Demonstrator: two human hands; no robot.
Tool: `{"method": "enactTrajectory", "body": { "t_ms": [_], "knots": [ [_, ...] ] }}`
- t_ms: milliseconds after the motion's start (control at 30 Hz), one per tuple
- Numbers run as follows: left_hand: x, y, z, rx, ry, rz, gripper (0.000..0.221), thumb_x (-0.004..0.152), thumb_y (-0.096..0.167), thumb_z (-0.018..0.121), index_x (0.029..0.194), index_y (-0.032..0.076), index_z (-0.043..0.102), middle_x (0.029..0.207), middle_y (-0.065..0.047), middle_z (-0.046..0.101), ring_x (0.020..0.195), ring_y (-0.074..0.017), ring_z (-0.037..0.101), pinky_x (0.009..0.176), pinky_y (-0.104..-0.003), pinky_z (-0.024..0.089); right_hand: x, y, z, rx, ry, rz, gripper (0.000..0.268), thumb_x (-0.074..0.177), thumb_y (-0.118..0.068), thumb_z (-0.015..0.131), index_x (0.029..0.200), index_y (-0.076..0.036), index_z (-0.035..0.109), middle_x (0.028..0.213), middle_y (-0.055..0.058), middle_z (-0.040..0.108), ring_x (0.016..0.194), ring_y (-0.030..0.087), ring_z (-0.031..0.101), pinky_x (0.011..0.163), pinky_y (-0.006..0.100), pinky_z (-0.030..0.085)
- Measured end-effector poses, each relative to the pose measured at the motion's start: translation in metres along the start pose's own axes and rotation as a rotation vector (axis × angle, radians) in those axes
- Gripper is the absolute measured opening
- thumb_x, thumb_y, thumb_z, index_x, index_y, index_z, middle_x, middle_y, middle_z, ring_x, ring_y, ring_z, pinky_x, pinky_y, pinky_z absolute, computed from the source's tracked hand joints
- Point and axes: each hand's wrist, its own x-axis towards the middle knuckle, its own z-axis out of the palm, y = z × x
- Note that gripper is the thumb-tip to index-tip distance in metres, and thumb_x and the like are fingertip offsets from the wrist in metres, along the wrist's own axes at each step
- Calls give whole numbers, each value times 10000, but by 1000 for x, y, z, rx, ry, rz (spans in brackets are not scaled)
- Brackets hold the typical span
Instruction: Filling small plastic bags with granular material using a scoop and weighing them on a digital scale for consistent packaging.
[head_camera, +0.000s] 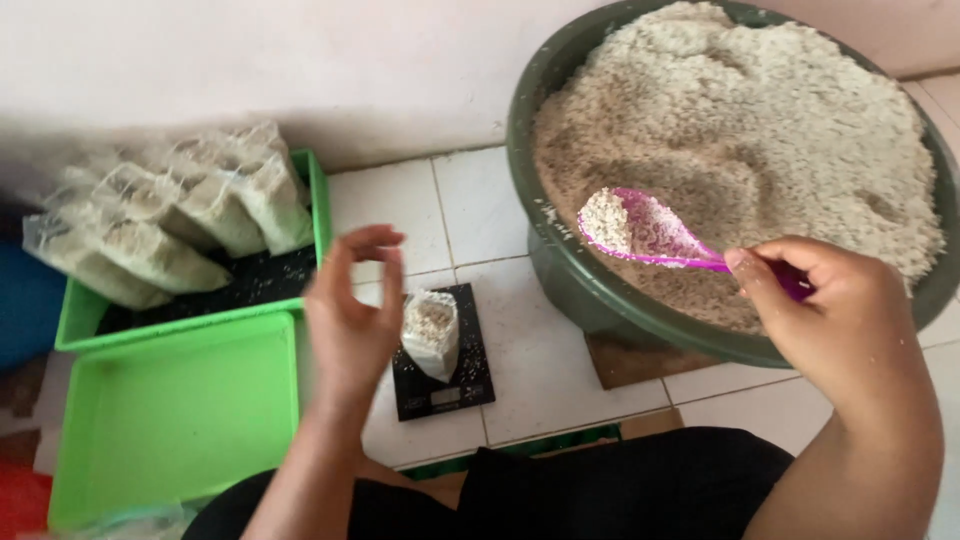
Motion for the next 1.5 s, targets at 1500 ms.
{"method": "enactTrajectory", "body": {
  "t_ms": [1500],
  "knots": [
    [-24, -68, 7, 474, -643, -688, 206, 932, 323, 486, 929, 146, 592, 936, -70, 665, 883, -309, 611, 696, -456, 470, -57, -68, 143, -554, 236, -958, 191, 991, -165, 694, 814, -107, 654, 774, 5, 488, 687, 156, 508, 556, 261, 464]
  ]
}}
